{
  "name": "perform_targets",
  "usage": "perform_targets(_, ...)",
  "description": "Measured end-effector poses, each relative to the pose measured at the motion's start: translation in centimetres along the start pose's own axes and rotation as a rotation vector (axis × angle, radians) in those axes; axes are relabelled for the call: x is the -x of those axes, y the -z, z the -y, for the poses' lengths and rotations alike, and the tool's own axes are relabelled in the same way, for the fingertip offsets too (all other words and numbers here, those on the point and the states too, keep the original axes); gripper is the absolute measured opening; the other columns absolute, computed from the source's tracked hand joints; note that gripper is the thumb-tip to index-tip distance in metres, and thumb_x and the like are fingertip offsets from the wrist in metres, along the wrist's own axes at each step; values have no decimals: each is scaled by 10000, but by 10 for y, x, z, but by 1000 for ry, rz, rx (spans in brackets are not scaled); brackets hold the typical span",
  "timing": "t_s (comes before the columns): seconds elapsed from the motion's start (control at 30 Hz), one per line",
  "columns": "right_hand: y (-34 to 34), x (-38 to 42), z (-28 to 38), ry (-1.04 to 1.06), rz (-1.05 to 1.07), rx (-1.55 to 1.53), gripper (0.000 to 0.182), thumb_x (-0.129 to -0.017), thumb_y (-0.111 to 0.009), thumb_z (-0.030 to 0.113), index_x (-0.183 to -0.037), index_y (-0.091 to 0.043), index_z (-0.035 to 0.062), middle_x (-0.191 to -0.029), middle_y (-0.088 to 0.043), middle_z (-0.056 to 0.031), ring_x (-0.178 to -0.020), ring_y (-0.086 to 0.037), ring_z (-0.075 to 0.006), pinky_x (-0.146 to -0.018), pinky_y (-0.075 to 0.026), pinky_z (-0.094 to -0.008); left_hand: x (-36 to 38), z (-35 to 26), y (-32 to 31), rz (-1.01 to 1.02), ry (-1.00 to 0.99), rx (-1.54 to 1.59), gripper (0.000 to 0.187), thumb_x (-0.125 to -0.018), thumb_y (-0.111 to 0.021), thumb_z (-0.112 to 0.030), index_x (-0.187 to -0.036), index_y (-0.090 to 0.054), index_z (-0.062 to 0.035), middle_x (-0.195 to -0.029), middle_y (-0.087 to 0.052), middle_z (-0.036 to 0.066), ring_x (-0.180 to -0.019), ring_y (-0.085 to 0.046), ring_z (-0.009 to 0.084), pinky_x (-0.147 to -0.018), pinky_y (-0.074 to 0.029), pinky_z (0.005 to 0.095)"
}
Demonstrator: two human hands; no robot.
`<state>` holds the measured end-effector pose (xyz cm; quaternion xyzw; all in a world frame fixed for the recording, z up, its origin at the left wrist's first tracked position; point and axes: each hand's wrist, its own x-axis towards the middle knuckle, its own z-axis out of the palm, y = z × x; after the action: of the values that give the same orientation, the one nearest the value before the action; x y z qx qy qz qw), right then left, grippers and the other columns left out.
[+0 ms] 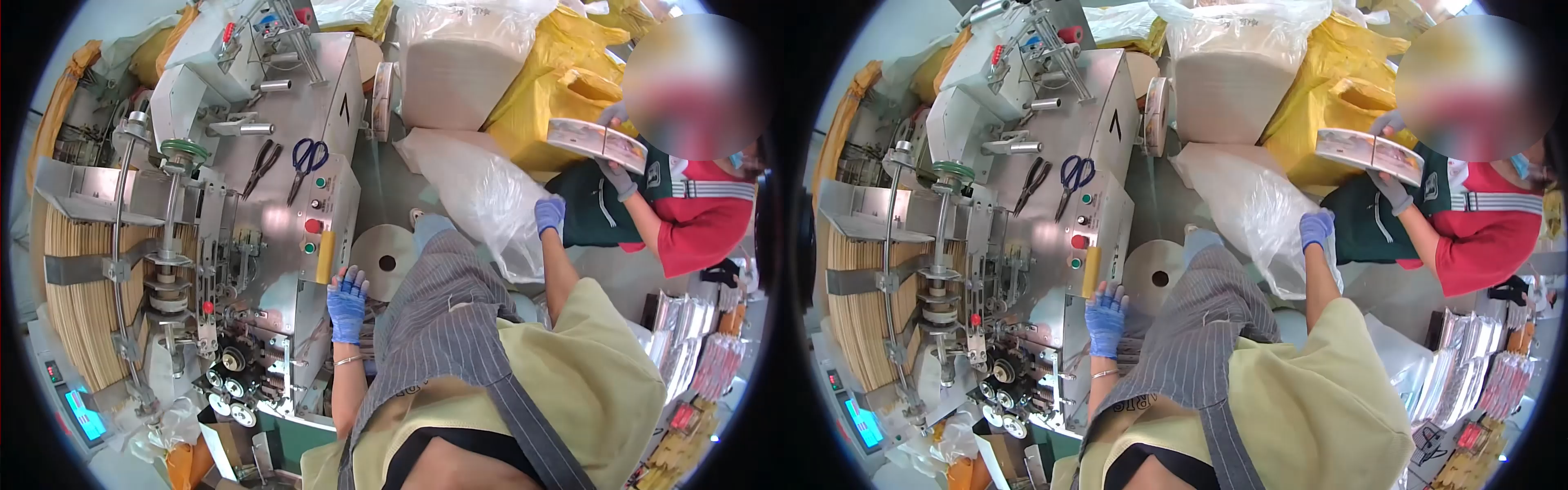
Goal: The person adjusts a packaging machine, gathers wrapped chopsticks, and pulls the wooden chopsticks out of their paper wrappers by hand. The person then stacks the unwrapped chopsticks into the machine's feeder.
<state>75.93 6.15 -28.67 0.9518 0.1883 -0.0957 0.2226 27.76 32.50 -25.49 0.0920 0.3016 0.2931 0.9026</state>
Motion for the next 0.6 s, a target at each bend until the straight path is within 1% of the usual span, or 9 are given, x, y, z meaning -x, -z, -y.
perform_targets(0.1,60,16,58,-180,-558,-527,161,-684,-546,181,-762,-575,43,-737,-576,-187,-717,-573,-323,-635,-448,-397,-41,2,-20,-14,-47,-90,438,-920,-319,-376,-1211,-406,-62,-1231,-448,136,-1114,-447,277,-944,-365,404)
perform_targets(0.17,79,-26,119,61,-498,-625,182,-674,-538,162,-799,-576,36,-748,-581,-191,-728,-576,-328,-660,-456,-397,-87,8,-58,-13,-67,-172,424,-903,-410,-330,-1217,-388,-46,-1166,-503,125,-1052,-501,245,-900,-402,365)
perform_targets(0.23,82,-82,197,276,-303,-874,201,-682,-531,156,-828,-592,32,-765,-591,-194,-731,-585,-322,-659,-461,-394,-159,12,-83,-89,-56,-368,435,-884,-472,-302,-1221,-381,-42,-1129,-530,118,-1009,-532,224,-867,-424,339)
perform_targets(0.27,82,-115,240,322,-269,-962,211,-692,-535,159,-845,-600,28,-778,-595,-199,-729,-588,-321,-657,-464,-393,-200,16,-101,-142,-85,-417,394,-864,-523,-232,-1185,-422,-29,-1059,-570,107,-939,-565,189,-813,-443,295)
perform_targets(0.3,79,-145,284,360,-229,-1052,222,-702,-539,162,-862,-608,25,-791,-600,-205,-727,-591,-321,-655,-466,-391,-251,22,-113,-157,-84,-472,372,-862,-521,-219,-1169,-438,-26,-1059,-569,108,-952,-560,196,-817,-441,296)
perform_targets(0.37,71,-204,362,224,337,-1583,228,-722,-552,172,-888,-617,30,-782,-610,-187,-696,-602,-282,-642,-472,-363,-348,25,-126,-208,-43,-616,331,-858,-517,-193,-1136,-472,-20,-1060,-566,112,-978,-550,210,-824,-436,297)
perform_targets(0.5,42,-312,472,308,-6,-1304,217,-731,-564,161,-897,-610,29,-759,-610,-148,-683,-596,-230,-636,-469,-323,-531,37,-119,-232,-227,-802,196,-854,-507,-131,-999,-537,-1,-875,-581,66,-787,-536,125,-733,-432,242)
perform_targets(0.57,62,-343,510,333,-221,-1187,216,-734,-565,155,-901,-607,26,-764,-611,-141,-689,-594,-224,-639,-466,-316,-564,24,-144,-202,-433,-1078,155,-828,-473,-84,-944,-530,1,-874,-556,57,-796,-504,131,-728,-417,254)
perform_targets(0.6,93,-345,510,332,-81,-1382,208,-738,-567,156,-893,-605,23,-809,-615,-159,-737,-603,-266,-665,-467,-328,-562,16,-171,-152,-629,-1277,178,-826,-464,-99,-963,-529,-6,-902,-560,67,-835,-507,145,-747,-419,268)
